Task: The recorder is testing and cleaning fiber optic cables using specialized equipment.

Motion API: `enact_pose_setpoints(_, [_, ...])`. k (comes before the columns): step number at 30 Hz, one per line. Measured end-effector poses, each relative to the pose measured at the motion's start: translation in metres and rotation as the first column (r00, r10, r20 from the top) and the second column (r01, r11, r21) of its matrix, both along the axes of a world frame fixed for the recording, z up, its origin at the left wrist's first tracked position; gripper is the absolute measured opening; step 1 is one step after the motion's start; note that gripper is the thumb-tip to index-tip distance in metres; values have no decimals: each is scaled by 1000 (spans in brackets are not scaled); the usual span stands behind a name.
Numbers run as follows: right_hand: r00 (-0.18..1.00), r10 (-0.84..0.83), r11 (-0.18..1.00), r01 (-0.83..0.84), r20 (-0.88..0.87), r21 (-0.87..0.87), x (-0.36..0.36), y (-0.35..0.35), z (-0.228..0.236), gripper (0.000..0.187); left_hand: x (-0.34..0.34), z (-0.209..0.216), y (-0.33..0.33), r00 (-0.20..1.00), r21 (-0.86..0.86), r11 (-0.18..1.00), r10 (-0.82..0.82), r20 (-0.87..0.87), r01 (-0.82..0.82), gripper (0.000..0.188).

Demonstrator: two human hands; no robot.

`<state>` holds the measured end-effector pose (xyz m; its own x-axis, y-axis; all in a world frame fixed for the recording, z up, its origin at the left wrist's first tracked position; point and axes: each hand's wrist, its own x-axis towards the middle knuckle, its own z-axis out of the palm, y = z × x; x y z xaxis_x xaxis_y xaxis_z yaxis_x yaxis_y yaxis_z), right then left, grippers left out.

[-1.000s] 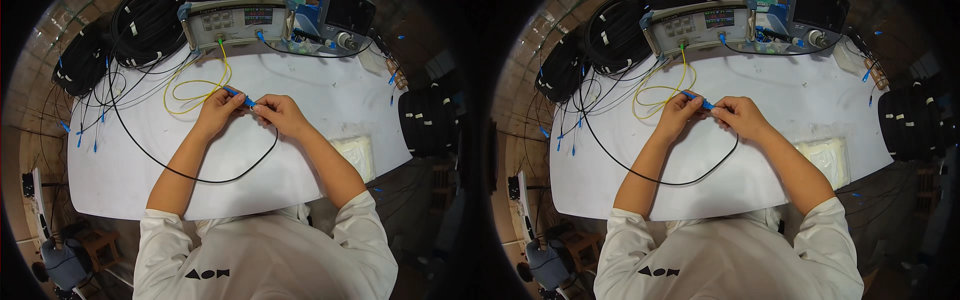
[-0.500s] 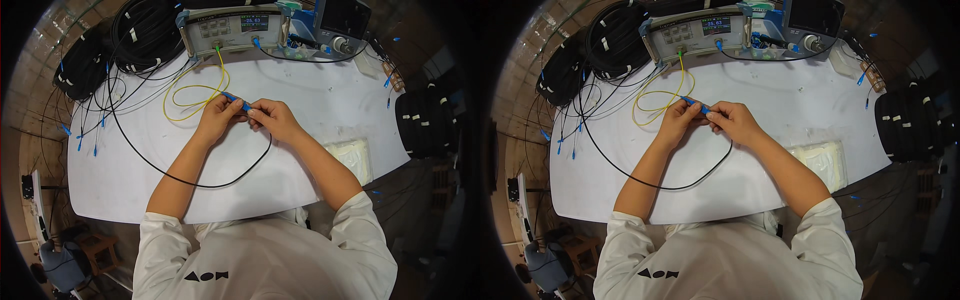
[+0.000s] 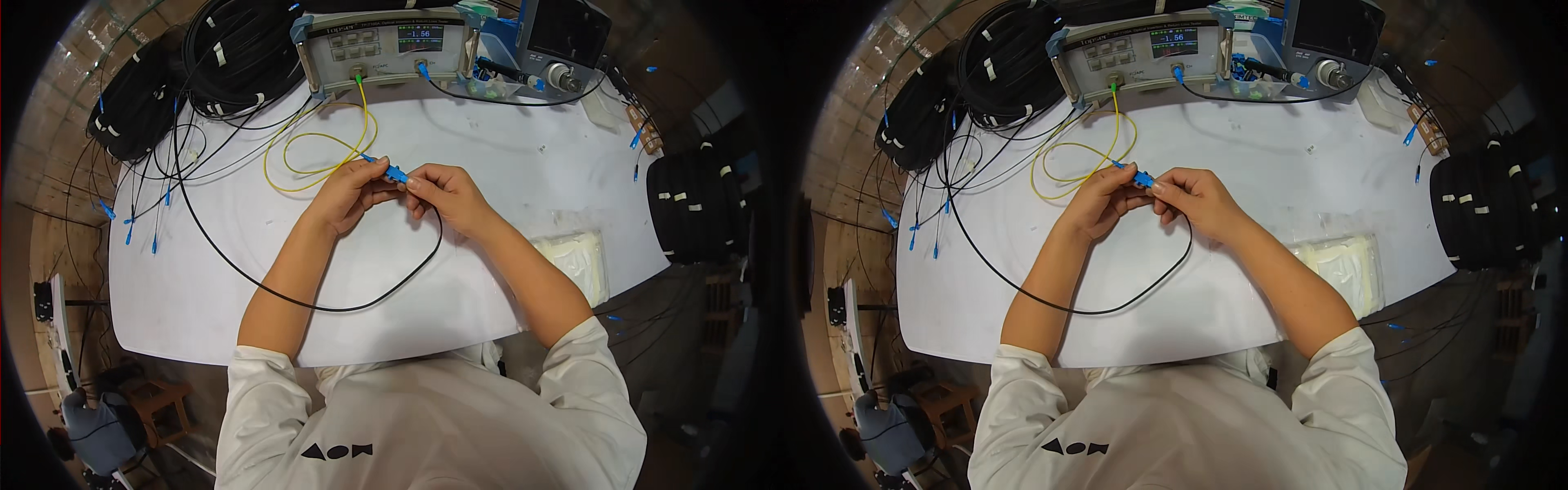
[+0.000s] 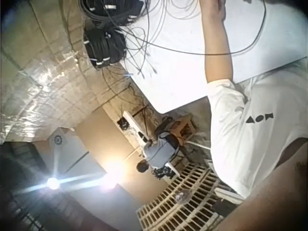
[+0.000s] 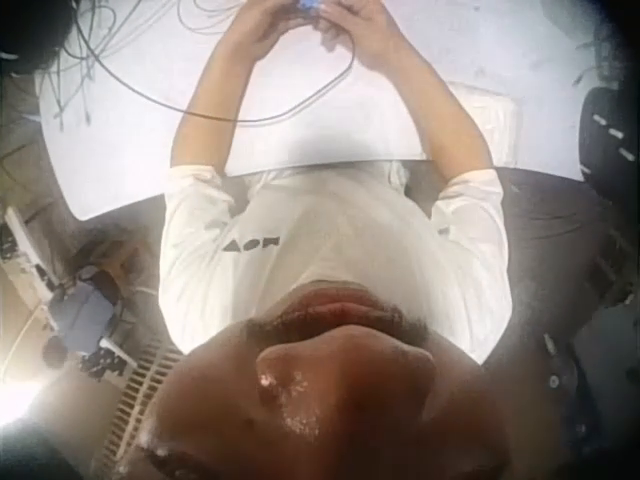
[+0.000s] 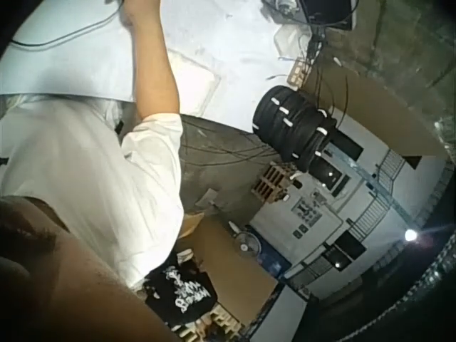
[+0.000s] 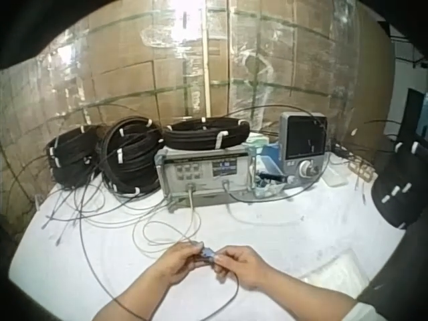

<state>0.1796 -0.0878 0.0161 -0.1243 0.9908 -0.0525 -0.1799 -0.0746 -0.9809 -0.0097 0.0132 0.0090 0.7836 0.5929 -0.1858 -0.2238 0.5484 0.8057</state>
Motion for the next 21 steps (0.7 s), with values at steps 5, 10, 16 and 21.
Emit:
enact_pose_setpoints(5, [1000,6,1000,-6,-5,-7,1,1,-4,26,-1,0,1,1000,-10,1000,-16,17,16,27])
enact_pose_setpoints(10, [1000,5,1000,-5,-21,-6,0,2,-3,26,-1,-2,2,1000,0,1000,-11,10,11,27])
enact_pose_setpoints(16, [999,11,1000,-11,-33,-11,3,1,-3,26,0,-7,5,1000,-5,1000,-14,12,14,31])
enact_pose_setpoints(21, [1000,14,1000,-14,-18,-3,3,1,-3,26,-2,-9,6,999,13,999,-41,15,40,32])
